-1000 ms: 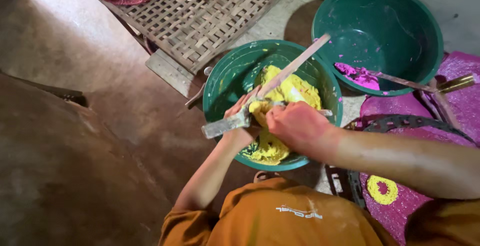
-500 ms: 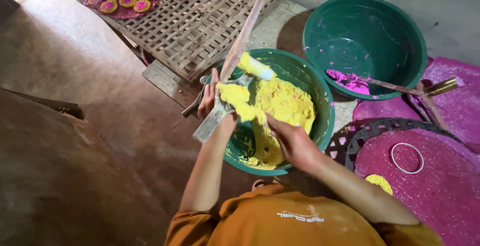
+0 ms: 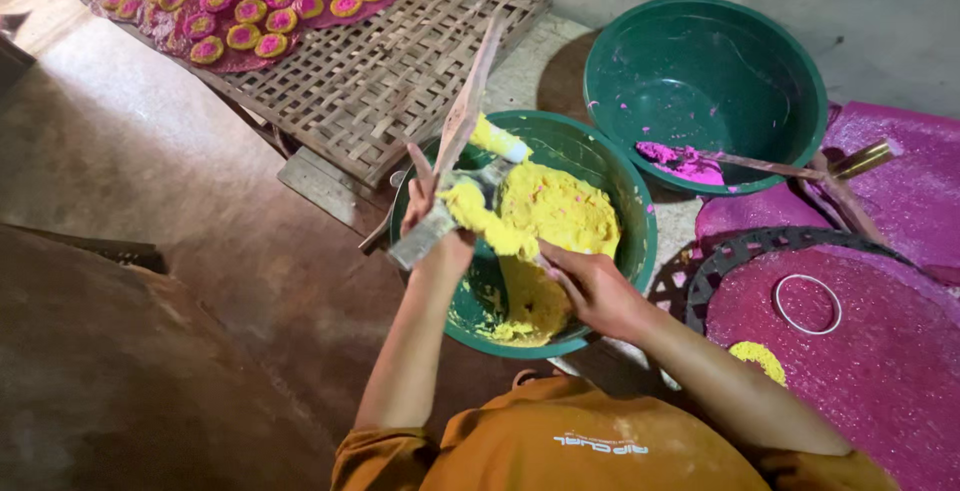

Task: The person uses a manual press to form pink and yellow dough into ring shapes on a pink mat. They repeatedly load the press with pink and yellow dough, press out rings, and arrange them on the mat.

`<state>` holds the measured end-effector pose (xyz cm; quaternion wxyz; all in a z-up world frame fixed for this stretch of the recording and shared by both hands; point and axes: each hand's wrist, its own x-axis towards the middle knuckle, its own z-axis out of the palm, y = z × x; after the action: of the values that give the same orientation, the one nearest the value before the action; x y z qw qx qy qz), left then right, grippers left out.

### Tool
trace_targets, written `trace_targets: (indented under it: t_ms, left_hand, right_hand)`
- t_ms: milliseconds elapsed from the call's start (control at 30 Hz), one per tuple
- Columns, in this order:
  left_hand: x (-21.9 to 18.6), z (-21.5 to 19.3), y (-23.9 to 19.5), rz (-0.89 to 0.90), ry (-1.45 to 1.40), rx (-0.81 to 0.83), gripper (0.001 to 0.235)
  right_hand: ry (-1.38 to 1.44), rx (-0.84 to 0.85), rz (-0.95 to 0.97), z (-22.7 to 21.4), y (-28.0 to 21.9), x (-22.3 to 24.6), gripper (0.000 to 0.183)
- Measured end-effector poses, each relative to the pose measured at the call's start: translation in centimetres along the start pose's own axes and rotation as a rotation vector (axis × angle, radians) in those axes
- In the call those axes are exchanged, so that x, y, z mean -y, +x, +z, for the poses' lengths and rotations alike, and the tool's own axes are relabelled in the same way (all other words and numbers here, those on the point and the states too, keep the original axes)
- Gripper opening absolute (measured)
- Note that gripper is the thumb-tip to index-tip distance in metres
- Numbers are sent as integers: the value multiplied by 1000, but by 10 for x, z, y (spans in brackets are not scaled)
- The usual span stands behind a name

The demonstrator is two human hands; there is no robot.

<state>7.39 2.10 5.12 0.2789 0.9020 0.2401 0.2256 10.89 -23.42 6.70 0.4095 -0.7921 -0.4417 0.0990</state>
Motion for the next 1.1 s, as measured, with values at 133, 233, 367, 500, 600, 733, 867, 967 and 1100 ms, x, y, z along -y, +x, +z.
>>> trace_targets:
  t_ms: [133, 233, 367, 500, 600, 733, 867, 967, 1100]
  left_hand:
    - [53, 6, 20, 224, -254, -232, 63]
    - [59, 19, 14, -15, -861, -114, 49]
    - [12, 29, -43, -351, -1482, 476, 42]
    - [-66, 41, -118, -618, -1916, 1222, 57]
    - [-116, 38, -141, -358, -1621, 1305, 58]
    - [-133, 30, -139, 289, -1038, 969, 49]
    - [-153, 50, -169, 172, -868, 1093, 30]
    - [-183, 67, -198, -167, -714, 1276, 22]
    - [-224, 33, -213, -569, -1811, 1737, 36]
  right_hand:
    - [-24, 213, 73, -17, -14, 4, 43]
    - [-298, 413, 361, -35, -12, 7, 47]
    - [22, -36, -32, -57, -6, 18, 55]
    - [931, -418, -290, -72, -30, 35, 82]
    - [1291, -481, -321, -100, -59, 47, 88]
    - [635, -564, -251, -159, -115, 57, 72]
    - [-225, -323, -451, -183, -184, 68, 60]
    - [-375, -312, -602, -165, -215, 67, 65]
    - [-254, -364, -366, -151, -245, 57, 65]
